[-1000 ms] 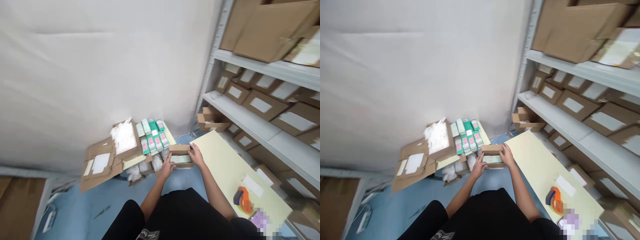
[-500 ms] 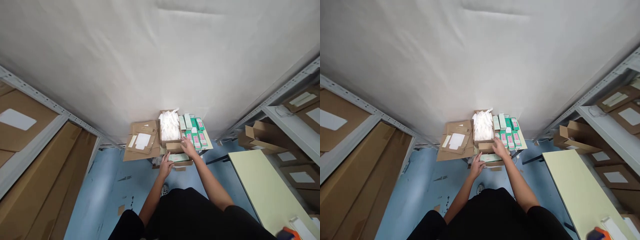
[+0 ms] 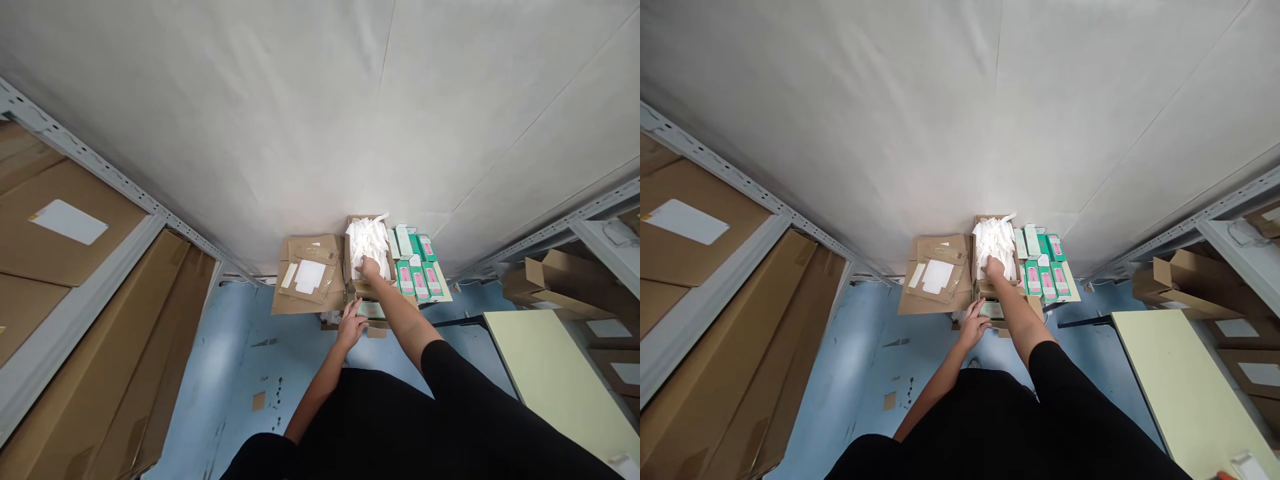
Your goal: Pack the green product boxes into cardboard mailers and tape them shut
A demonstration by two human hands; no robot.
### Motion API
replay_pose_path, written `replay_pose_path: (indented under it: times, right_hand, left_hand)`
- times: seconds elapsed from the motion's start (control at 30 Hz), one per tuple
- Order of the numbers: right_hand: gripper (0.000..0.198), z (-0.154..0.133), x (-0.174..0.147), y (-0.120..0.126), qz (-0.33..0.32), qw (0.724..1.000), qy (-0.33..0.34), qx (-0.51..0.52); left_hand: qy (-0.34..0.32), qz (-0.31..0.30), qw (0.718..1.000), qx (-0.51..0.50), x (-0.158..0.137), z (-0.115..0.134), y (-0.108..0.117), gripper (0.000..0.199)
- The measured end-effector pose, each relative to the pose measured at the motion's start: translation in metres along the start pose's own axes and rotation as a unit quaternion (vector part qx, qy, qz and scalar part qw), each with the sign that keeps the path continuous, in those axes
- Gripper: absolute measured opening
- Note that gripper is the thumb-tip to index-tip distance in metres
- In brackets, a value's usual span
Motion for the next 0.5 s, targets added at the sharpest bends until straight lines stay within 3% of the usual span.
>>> replay_pose_path:
  times: [0.13, 0.5]
  right_hand:
    - [0.033, 0.0, -0.001, -0.003, 0.001, 1.0, -0.021, -0.015]
    - [0.038, 0.033, -0.037, 0.036, 0.093, 0.996, -0.011, -0.002]
  left_hand:
    - [0.007, -0.006, 1.0, -0.001, 0.0, -0.004, 0.004, 0.017]
    - [0.019, 0.009, 0.999, 0.027, 0.001, -0.013, 0.004, 0.015]
Point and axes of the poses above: each hand's wrist, its own x-axis towards the middle knuckle, its own y-axis out of the back of the hand, z = x × y, the point moved 6 cm from there along x, towards the middle knuckle, and after that the axes turned 5 degrees about -z, right-handed, at the moved point
